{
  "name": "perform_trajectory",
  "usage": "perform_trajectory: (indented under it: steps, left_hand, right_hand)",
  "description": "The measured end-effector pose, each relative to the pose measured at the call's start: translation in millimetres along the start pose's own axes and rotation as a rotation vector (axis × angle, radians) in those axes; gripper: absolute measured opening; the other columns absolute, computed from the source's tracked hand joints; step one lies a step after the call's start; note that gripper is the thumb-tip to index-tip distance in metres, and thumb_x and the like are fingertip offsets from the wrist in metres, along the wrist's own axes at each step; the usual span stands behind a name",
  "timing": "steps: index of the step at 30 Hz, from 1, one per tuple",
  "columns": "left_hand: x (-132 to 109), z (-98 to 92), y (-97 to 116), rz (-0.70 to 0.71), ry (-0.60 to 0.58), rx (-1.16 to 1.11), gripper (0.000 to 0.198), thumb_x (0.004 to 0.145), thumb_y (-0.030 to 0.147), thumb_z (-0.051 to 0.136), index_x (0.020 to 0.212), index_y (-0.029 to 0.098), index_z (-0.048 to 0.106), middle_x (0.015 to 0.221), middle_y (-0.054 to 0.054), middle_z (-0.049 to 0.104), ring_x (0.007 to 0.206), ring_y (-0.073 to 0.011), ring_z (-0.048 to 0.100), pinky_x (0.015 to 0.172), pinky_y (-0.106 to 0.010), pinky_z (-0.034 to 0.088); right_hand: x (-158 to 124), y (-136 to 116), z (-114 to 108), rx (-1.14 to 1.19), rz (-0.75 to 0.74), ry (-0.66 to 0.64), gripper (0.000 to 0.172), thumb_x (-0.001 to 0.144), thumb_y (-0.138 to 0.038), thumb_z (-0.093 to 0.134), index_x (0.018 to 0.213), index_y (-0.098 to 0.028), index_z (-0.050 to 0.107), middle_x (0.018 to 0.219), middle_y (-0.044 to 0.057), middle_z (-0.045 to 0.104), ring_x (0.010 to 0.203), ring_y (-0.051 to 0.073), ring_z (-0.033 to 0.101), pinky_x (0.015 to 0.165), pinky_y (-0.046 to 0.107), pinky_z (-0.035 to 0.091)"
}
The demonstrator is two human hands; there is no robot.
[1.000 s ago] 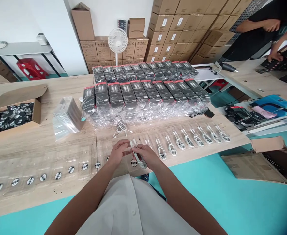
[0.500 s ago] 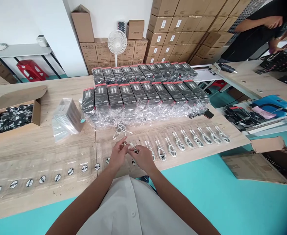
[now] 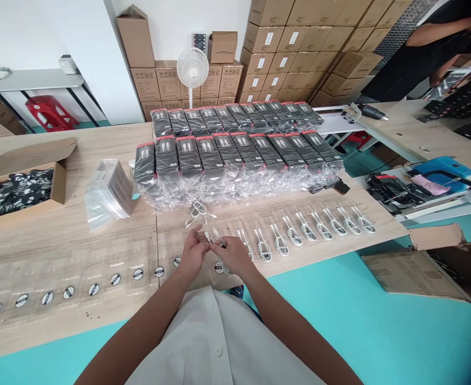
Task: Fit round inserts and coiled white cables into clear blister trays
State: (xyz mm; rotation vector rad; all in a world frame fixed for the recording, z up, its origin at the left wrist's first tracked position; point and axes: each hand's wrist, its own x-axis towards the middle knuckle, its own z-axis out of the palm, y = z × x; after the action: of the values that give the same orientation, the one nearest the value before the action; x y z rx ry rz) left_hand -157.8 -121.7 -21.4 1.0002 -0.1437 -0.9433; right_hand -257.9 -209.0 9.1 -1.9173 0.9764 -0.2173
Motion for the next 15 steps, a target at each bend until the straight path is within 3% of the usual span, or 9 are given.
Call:
perform_trajectory:
  steps: [5,10,15]
  left_hand:
    - [-3.7,6.9,5.2,-0.041,0.084,0.023,0.033,0.059,0.018,0.069,0.089,0.019,0.056,0.074,0.002,0.06,0.067,-0.0123,0.057,0.063,-0.026,0.044]
    - [-4.7,10.4,3.7,0.006,0.157,0.131,0.034,0.061,0.032,0.078,0.081,0.018,0.054,0.07,0.004,0.055,0.061,-0.0102,0.052,0.06,-0.026,0.043]
    - [0.5,4.2,-4.7,0.084,0.156,0.178,0.03,0.065,0.033,0.075,0.08,0.018,0.054,0.069,0.004,0.056,0.061,-0.0111,0.056,0.062,-0.028,0.045]
  right_hand:
    - [-0.3,-3.0,2.9,0.054,0.021,-0.043,0.018,0.07,-0.032,0.062,0.063,-0.017,0.069,0.05,-0.003,0.055,0.051,0.011,0.048,0.05,0.022,0.033]
    - [-1.0,-1.8,5.3,0.038,0.0,-0.047,0.018,0.071,-0.031,0.063,0.061,-0.017,0.069,0.052,-0.002,0.059,0.055,0.013,0.053,0.053,0.023,0.035]
    - [-1.4,-2.2,9.5,0.017,-0.002,-0.037,0.018,0.074,-0.031,0.064,0.064,-0.018,0.07,0.062,0.001,0.067,0.062,0.015,0.06,0.057,0.024,0.038]
